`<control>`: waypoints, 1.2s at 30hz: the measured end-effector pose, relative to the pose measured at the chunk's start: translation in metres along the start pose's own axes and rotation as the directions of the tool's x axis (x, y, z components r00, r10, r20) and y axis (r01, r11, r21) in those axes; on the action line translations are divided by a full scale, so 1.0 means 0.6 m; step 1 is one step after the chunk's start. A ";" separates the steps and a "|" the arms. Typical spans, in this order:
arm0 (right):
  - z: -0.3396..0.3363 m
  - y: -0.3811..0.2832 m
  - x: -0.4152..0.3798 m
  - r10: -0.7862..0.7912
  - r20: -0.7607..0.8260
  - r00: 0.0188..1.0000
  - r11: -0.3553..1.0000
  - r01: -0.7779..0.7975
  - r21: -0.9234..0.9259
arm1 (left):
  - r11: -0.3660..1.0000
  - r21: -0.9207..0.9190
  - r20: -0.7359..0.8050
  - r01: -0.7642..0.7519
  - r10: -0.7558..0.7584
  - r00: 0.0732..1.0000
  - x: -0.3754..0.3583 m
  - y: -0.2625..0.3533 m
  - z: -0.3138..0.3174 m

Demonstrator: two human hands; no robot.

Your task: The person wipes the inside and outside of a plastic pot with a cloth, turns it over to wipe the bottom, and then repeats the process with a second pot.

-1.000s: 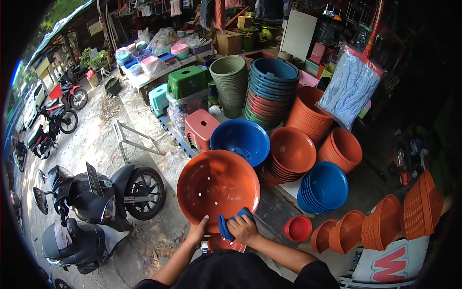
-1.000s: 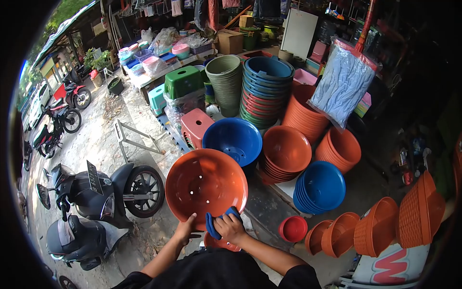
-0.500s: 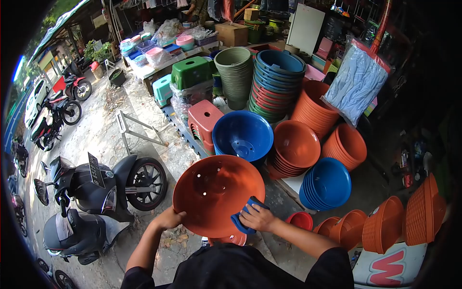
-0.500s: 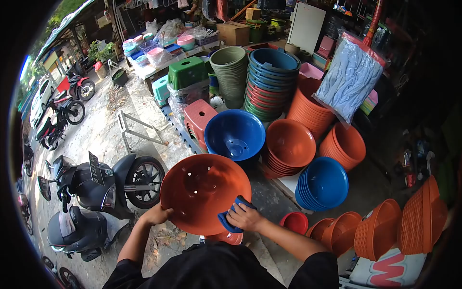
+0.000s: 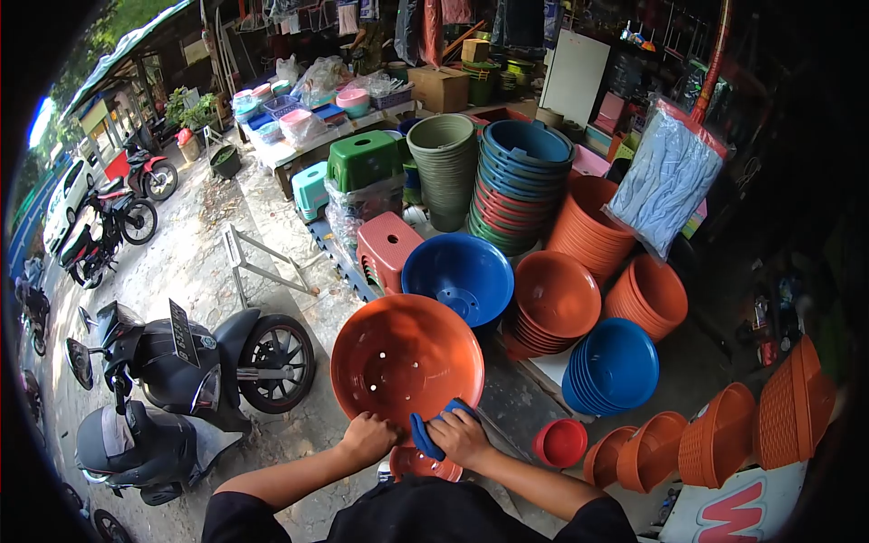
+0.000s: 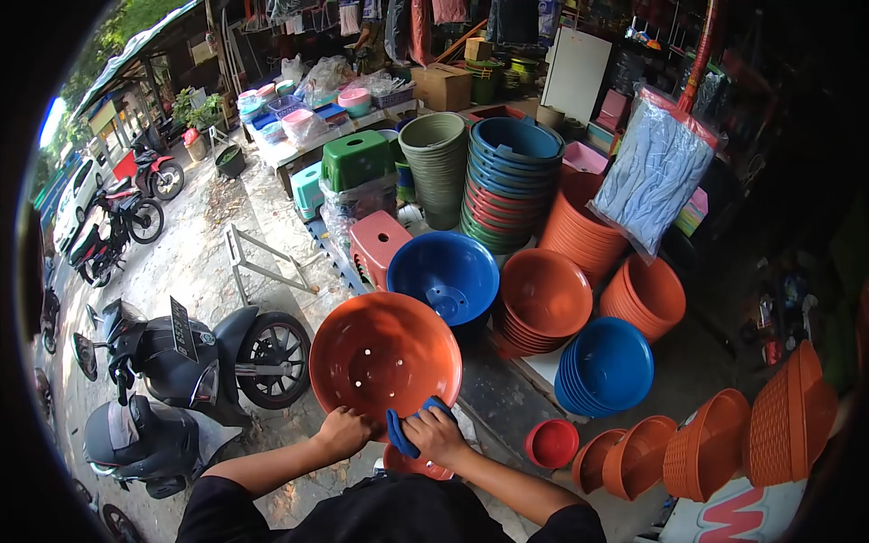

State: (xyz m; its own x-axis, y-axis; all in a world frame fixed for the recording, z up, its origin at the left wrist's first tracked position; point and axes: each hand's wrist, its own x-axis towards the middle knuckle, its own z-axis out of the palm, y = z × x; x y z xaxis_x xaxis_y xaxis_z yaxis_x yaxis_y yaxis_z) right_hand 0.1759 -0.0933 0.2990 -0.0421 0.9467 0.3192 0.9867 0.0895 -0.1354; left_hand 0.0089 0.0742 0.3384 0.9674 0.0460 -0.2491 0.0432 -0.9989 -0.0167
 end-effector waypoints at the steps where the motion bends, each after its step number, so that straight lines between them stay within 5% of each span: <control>1: 0.001 0.000 -0.004 -0.029 -0.006 1.000 0.999 0.030 0.026 | 1.000 0.005 -0.004 0.000 0.000 1.000 0.000 -0.006 -0.001; 3: 0.009 0.019 -0.020 -0.111 0.110 0.988 0.983 0.093 0.157 | 0.980 0.122 0.219 -0.155 0.126 0.968 -0.005 -0.012 -0.008; 4: 0.006 0.031 -0.026 -0.206 0.214 0.955 0.946 0.139 0.292 | 0.980 0.127 0.216 -0.154 0.124 0.968 -0.011 -0.015 -0.019; 8: -0.021 0.083 -0.048 -0.341 0.244 0.908 0.916 0.263 0.303 | 0.931 0.164 0.170 -0.326 0.299 0.939 -0.029 -0.032 -0.048; 10: -0.039 0.115 -0.046 -0.368 0.323 0.872 0.922 0.297 0.250 | 0.911 0.193 0.085 -0.366 0.356 0.931 -0.037 -0.045 -0.045; 12: -0.059 0.153 -0.040 -0.439 0.239 0.866 0.897 0.440 0.051 | 0.885 0.131 -0.217 -0.446 0.464 0.859 -0.041 -0.056 -0.030; 13: -0.080 0.170 -0.030 -0.449 0.371 0.813 0.884 0.464 0.055 | 0.886 0.133 -0.220 -0.443 0.463 0.859 -0.043 -0.057 -0.047; 15: -0.087 0.215 -0.013 -0.508 0.342 0.790 0.833 0.551 -0.036 | 0.827 0.162 0.021 -0.538 0.542 0.840 -0.051 -0.061 -0.078; 19: -0.124 0.260 0.058 -0.586 0.280 0.760 0.697 0.649 -0.304 | 0.793 0.216 0.149 -0.570 0.550 0.822 -0.065 -0.070 -0.073; 22: -0.142 0.250 0.090 -0.301 0.117 0.946 0.898 0.323 -0.298 | 0.832 0.116 0.182 -0.542 0.518 0.835 -0.073 -0.084 -0.047; 23: -0.151 0.243 0.093 -0.308 0.118 0.944 0.896 0.330 -0.299 | 0.844 0.091 0.230 -0.529 0.499 0.835 -0.075 -0.089 -0.016; 25: -0.181 0.220 0.101 0.087 0.089 0.992 0.993 -0.093 0.066 | 0.858 0.069 0.272 -0.508 0.474 0.837 -0.087 -0.100 -0.001; 26: -0.173 0.215 0.102 0.078 0.090 0.993 0.994 -0.084 0.066 | 0.911 -0.047 0.203 -0.410 0.411 0.889 -0.100 -0.103 -0.003; 28: -0.138 0.197 0.083 0.576 0.098 0.812 0.667 -0.536 0.517 | 0.938 -0.168 0.140 -0.302 0.326 0.935 -0.114 -0.109 -0.005; 30: -0.097 0.180 0.068 0.574 -0.025 0.819 0.670 -0.451 0.590 | 0.878 -0.468 0.083 -0.096 0.151 0.985 -0.127 -0.115 -0.003; 32: -0.105 0.113 0.082 0.709 0.000 0.705 0.419 -0.421 0.804 | 0.795 -0.602 0.004 -0.066 0.086 0.996 -0.135 -0.110 -0.003; 35: -0.113 0.015 0.104 0.630 0.113 0.768 0.377 -0.430 0.821 | 0.407 -0.913 -0.142 -0.036 -0.234 0.962 -0.134 -0.088 -0.008; 36: -0.110 -0.022 0.120 0.597 0.085 0.798 0.401 -0.388 0.830 | 0.410 -0.911 -0.149 -0.043 -0.231 0.962 -0.132 -0.080 -0.024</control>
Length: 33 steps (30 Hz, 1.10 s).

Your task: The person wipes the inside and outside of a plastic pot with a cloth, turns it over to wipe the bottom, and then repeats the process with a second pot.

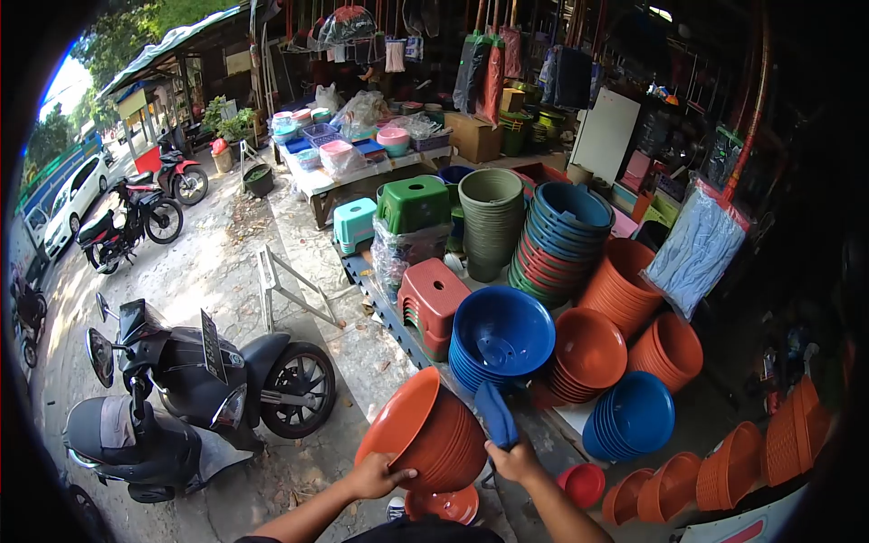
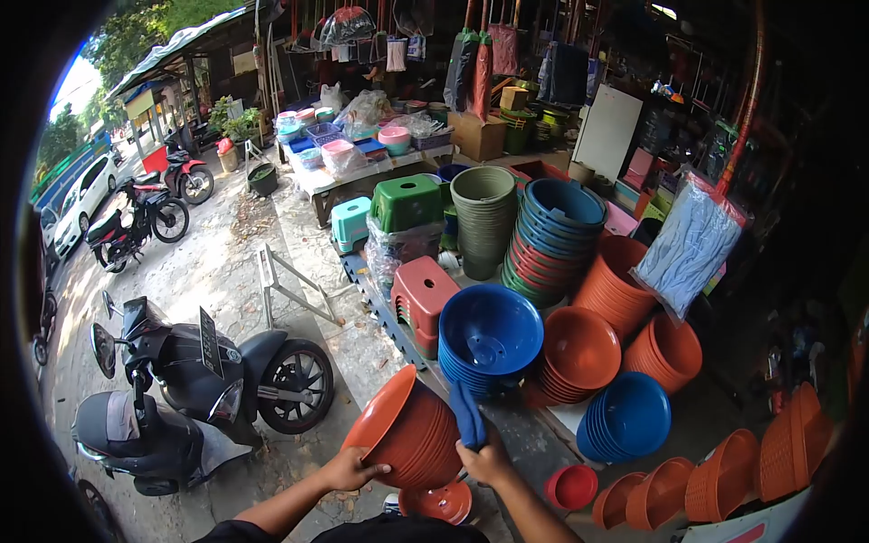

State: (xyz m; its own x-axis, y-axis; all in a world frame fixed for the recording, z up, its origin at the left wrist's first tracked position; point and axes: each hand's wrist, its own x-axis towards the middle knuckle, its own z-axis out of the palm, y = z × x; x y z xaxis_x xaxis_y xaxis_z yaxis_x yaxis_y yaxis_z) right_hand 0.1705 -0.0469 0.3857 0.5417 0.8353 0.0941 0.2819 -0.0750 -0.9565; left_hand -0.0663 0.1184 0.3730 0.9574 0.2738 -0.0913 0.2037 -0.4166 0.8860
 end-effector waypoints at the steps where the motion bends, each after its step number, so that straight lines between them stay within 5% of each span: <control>1: 0.031 -0.012 -0.001 -0.188 0.036 0.981 0.964 0.192 -0.185 | 0.985 -0.134 -0.075 0.109 -0.120 0.990 0.001 0.016 0.001; 2: 0.061 -0.022 -0.004 -0.355 0.104 0.929 0.859 0.368 -0.355 | 0.940 -0.274 -0.128 0.205 -0.247 0.961 0.004 0.022 0.000; 4: 0.117 -0.057 -0.039 -0.224 0.313 0.923 0.800 0.357 -0.482 | 0.900 -0.371 -0.121 0.231 -0.293 0.948 0.017 -0.027 0.013; 7: 0.187 -0.058 -0.072 -0.197 0.316 0.928 0.672 0.362 -0.646 | 0.693 -0.707 -0.122 0.141 -0.315 0.941 0.021 -0.059 0.025; 10: 0.197 -0.074 -0.070 -0.221 0.310 0.924 0.544 0.381 -0.747 | 0.805 -0.590 -0.143 0.062 -0.179 0.973 0.016 -0.041 0.011; 16: 0.142 -0.117 0.000 -0.159 0.328 0.931 0.539 0.360 -0.761 | 0.795 -0.589 -0.065 0.146 -0.226 0.972 0.016 -0.047 0.013; 18: 0.123 -0.117 0.024 -0.176 0.298 0.938 0.587 0.343 -0.733 | 0.819 -0.573 -0.156 0.034 -0.149 0.977 0.012 -0.028 0.003; 20: 0.106 -0.093 0.050 -0.194 0.255 0.947 0.633 0.319 -0.705 | 0.882 -0.449 -0.031 0.140 -0.172 0.985 0.000 -0.007 -0.017; 22: 0.081 -0.039 0.082 -0.141 0.139 0.980 0.801 0.196 -0.566 | 0.900 -0.421 -0.025 0.113 -0.136 0.990 -0.009 -0.015 -0.020; 24: 0.048 0.000 0.113 0.167 0.147 0.975 0.975 -0.142 -0.171 | 0.896 -0.426 -0.005 0.126 -0.142 0.990 -0.016 -0.028 -0.020; 26: 0.013 0.050 0.141 0.367 0.273 0.889 0.930 -0.352 -0.104 | 0.898 -0.427 0.010 0.104 -0.110 0.994 -0.026 -0.018 -0.029; 28: 0.015 0.021 0.135 0.361 0.255 0.897 0.928 -0.373 -0.004 | 0.900 -0.429 0.021 0.078 -0.077 0.997 -0.029 -0.015 -0.033; 30: 0.025 0.009 0.129 0.307 0.163 0.937 0.925 -0.254 -0.284 | 0.903 -0.429 0.000 0.032 -0.036 0.999 -0.030 -0.017 -0.032; 32: 0.050 -0.058 0.104 0.212 0.114 0.971 0.919 -0.158 -0.362 | 0.920 -0.385 0.005 0.069 -0.073 0.997 -0.028 -0.019 -0.038; 33: 0.072 -0.070 0.089 0.019 0.097 0.995 0.871 0.031 -0.491 | 0.933 -0.342 0.010 0.111 -0.114 0.993 -0.028 -0.020 -0.039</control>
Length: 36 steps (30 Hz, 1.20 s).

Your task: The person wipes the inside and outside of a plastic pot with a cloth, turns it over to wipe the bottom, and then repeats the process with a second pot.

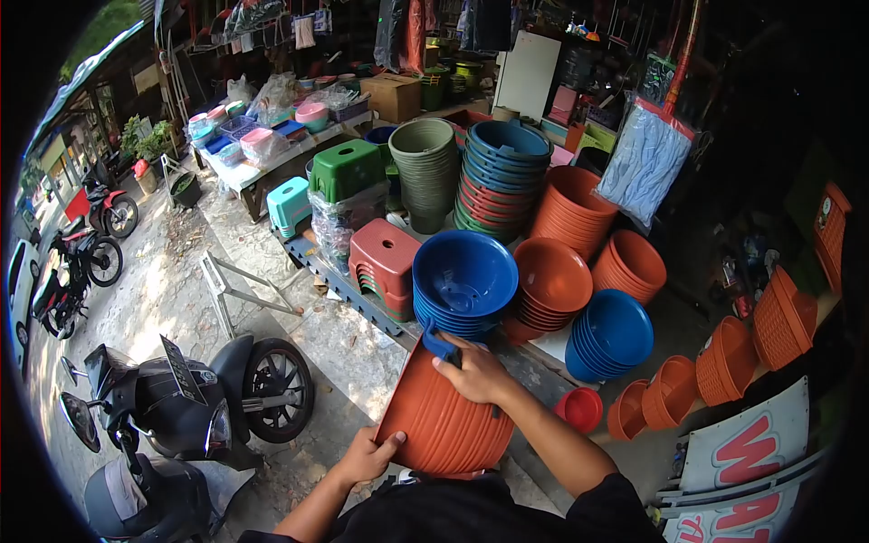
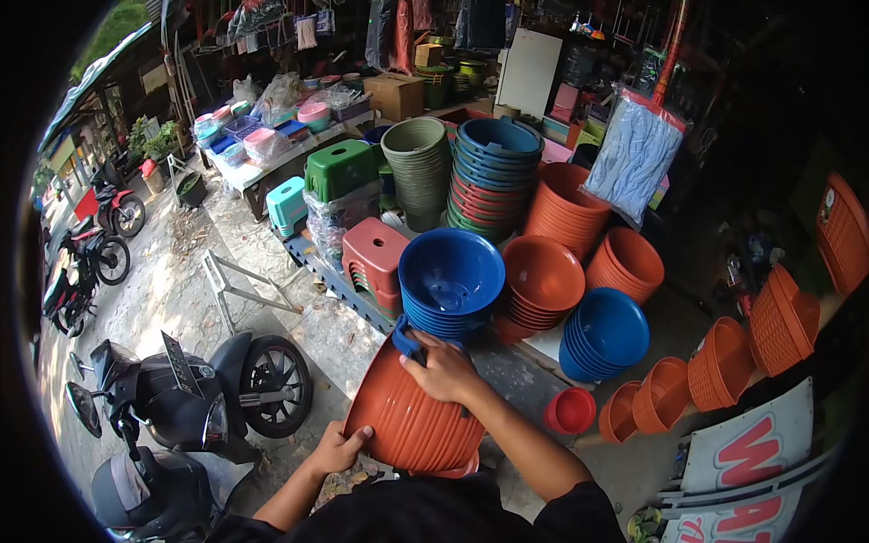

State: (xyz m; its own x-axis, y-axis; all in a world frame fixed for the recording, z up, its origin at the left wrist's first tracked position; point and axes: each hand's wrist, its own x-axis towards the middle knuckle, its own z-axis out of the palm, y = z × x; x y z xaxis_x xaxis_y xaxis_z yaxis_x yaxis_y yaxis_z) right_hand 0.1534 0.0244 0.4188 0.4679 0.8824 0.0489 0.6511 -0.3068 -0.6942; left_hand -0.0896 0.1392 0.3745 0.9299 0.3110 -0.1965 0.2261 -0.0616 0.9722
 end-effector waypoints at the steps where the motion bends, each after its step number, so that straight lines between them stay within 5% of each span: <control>1: 0.019 -0.020 -0.015 -0.174 -0.086 0.981 0.973 0.158 -0.169 | 1.000 0.002 0.002 0.004 -0.004 1.000 0.003 -0.003 0.001; 3: 0.036 -0.082 -0.040 -0.287 -0.039 0.957 0.897 0.254 -0.361 | 0.973 -0.230 -0.094 0.014 -0.037 0.995 0.020 -0.016 0.003; 5: 0.063 -0.117 -0.054 -0.328 -0.058 0.943 0.868 0.277 -0.412 | 0.962 -0.264 -0.046 0.074 -0.089 0.995 0.032 -0.039 -0.006; 7: 0.089 -0.132 -0.068 -0.372 -0.014 0.928 0.845 0.333 -0.420 | 0.828 -0.507 -0.308 -0.240 0.086 0.948 0.044 -0.045 0.013; 9: 0.119 -0.136 -0.087 -0.390 0.049 0.919 0.825 0.373 -0.424 | 0.773 -0.617 -0.326 -0.150 -0.077 0.942 0.052 -0.043 0.006; 11: 0.157 -0.123 -0.109 -0.402 0.094 0.911 0.810 0.401 -0.428 | 0.601 -0.794 -0.160 -0.090 -0.064 0.985 0.049 -0.009 -0.010; 17: 0.204 -0.062 -0.154 -0.439 0.000 0.898 0.722 0.353 -0.595 | 0.454 -0.885 -0.180 -0.106 -0.123 0.976 0.071 0.021 -0.013; 23: 0.187 0.007 -0.169 -0.314 -0.285 0.906 0.891 0.177 -0.418 | 0.202 -0.976 -0.113 -0.083 -0.143 0.983 0.075 -0.020 -0.022; 25: 0.157 -0.006 -0.148 -0.218 -0.620 0.754 0.951 0.307 0.039 | 0.188 -0.979 -0.113 -0.085 -0.148 0.983 0.067 -0.024 -0.020; 27: 0.131 -0.011 -0.138 -0.007 -0.690 0.724 0.887 0.322 0.330 | 0.169 -0.983 -0.086 -0.069 -0.095 0.992 0.057 -0.041 -0.019; 28: 0.123 0.002 -0.135 0.001 -0.696 0.718 0.888 0.319 0.330 | 0.142 -0.987 -0.088 -0.078 -0.062 0.994 0.053 -0.047 -0.019; 30: 0.106 0.061 -0.134 0.275 -0.435 0.857 0.518 0.249 0.818 | 0.148 -0.988 -0.043 -0.037 -0.038 0.998 0.045 -0.076 -0.031; 31: 0.086 0.075 -0.134 0.332 -0.248 0.910 0.249 0.169 0.954 | 0.146 -0.989 -0.010 -0.008 -0.013 1.000 0.043 -0.092 -0.036; 32: 0.061 0.086 -0.131 0.317 -0.143 0.937 0.128 0.107 0.986 | 0.216 -0.976 -0.028 -0.019 -0.035 0.999 0.040 -0.104 -0.038; 35: -0.018 0.096 -0.111 0.355 0.214 0.910 0.124 -0.272 0.954 | 0.302 -0.950 0.084 0.082 -0.007 0.996 0.032 -0.127 -0.046; 36: -0.026 0.115 -0.098 0.353 0.218 0.910 0.126 -0.277 0.953 | 0.299 -0.949 0.094 0.102 -0.043 0.995 0.030 -0.132 -0.046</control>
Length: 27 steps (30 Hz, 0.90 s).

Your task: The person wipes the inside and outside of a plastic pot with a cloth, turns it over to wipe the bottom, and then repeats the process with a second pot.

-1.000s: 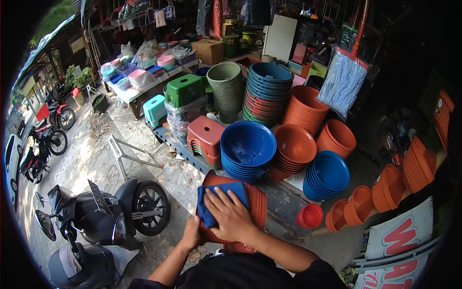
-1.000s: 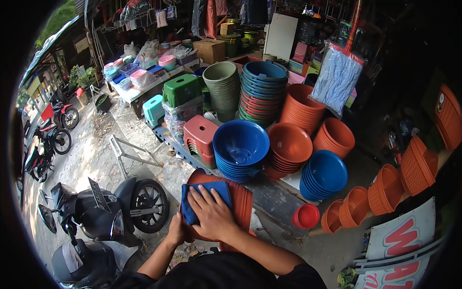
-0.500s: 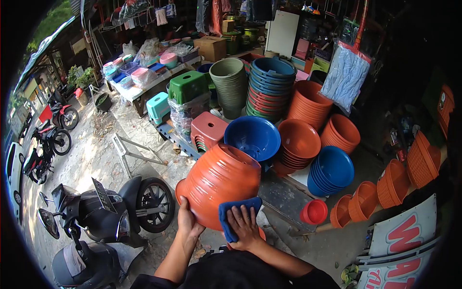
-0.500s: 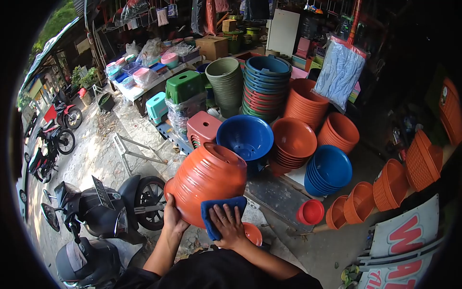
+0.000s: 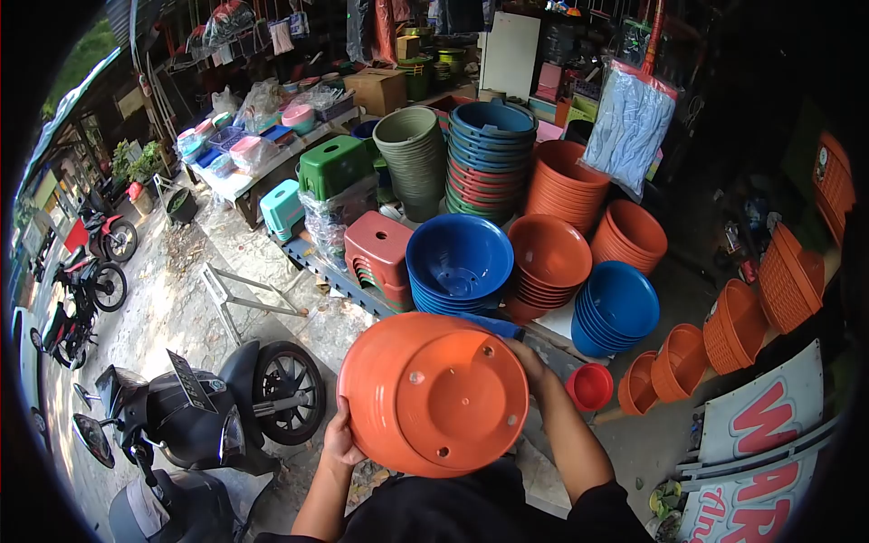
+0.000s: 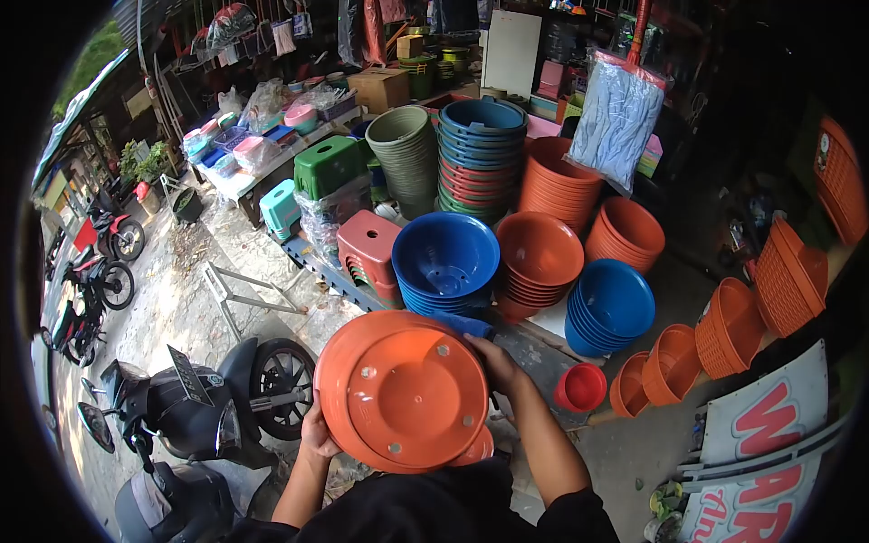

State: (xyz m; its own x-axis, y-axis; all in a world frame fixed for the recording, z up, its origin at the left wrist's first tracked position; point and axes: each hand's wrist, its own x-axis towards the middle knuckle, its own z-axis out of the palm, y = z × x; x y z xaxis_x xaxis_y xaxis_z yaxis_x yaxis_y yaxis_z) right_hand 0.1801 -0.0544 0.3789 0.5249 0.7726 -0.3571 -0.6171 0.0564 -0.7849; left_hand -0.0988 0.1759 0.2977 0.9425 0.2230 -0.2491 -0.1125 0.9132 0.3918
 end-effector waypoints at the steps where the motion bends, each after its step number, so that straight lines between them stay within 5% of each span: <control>1: -0.019 -0.002 0.025 0.045 0.093 0.995 0.998 -0.040 -0.054 | 1.000 -0.004 -0.003 -0.003 0.003 1.000 -0.002 -0.001 -0.001; 2: -0.035 -0.003 0.046 0.094 0.182 0.979 0.991 -0.075 -0.111 | 0.994 0.109 -0.030 0.003 0.000 1.000 -0.002 -0.002 -0.001; 10: 0.074 -0.066 0.065 0.288 0.116 0.950 0.742 -0.145 -0.654 | 0.806 0.592 -0.085 0.024 0.033 0.996 -0.007 0.005 0.059; 11: 0.084 -0.058 0.078 0.320 0.107 0.941 0.593 -0.110 -0.798 | 0.715 0.699 -0.080 0.025 0.043 0.996 -0.001 0.003 0.065; 13: 0.106 -0.010 0.081 -0.033 0.301 0.953 0.174 0.302 -0.937 | 0.649 0.759 -0.086 0.051 0.022 0.996 0.011 -0.001 0.073; 16: 0.186 0.041 0.014 -0.203 0.472 0.858 -0.241 0.423 -0.874 | 0.444 0.864 -0.277 0.237 0.027 0.960 0.032 -0.001 0.101; 17: 0.214 0.056 -0.017 -0.226 0.550 0.804 -0.366 0.453 -0.813 | 0.448 0.862 -0.278 0.238 0.026 0.960 0.040 -0.003 0.107; 19: 0.224 0.094 -0.044 -0.243 0.597 0.764 -0.391 0.486 -0.782 | 0.812 0.576 -0.376 0.092 0.164 0.912 0.052 -0.012 0.128; 20: 0.225 0.112 -0.056 -0.202 0.580 0.789 -0.428 0.461 -0.777 | 0.913 0.405 -0.381 0.051 0.118 0.917 0.051 -0.010 0.149; 24: 0.162 0.216 -0.068 -0.333 0.572 0.750 -0.422 0.424 -0.801 | 0.992 0.119 -0.280 0.047 -0.012 0.960 0.059 0.001 0.113; 27: 0.110 0.241 -0.060 -0.711 0.437 0.551 -0.357 0.252 -0.899 | 0.998 0.065 -0.353 0.019 0.005 0.936 0.048 0.007 0.115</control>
State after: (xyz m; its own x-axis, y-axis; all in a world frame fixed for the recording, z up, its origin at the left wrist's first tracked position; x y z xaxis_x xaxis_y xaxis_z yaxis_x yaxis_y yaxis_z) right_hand 0.0334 -0.0321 0.3120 0.4720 0.6621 0.5821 0.8800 -0.3942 -0.2651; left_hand -0.0503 0.1628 0.3536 0.7704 0.3336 -0.5434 -0.0735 0.8930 0.4440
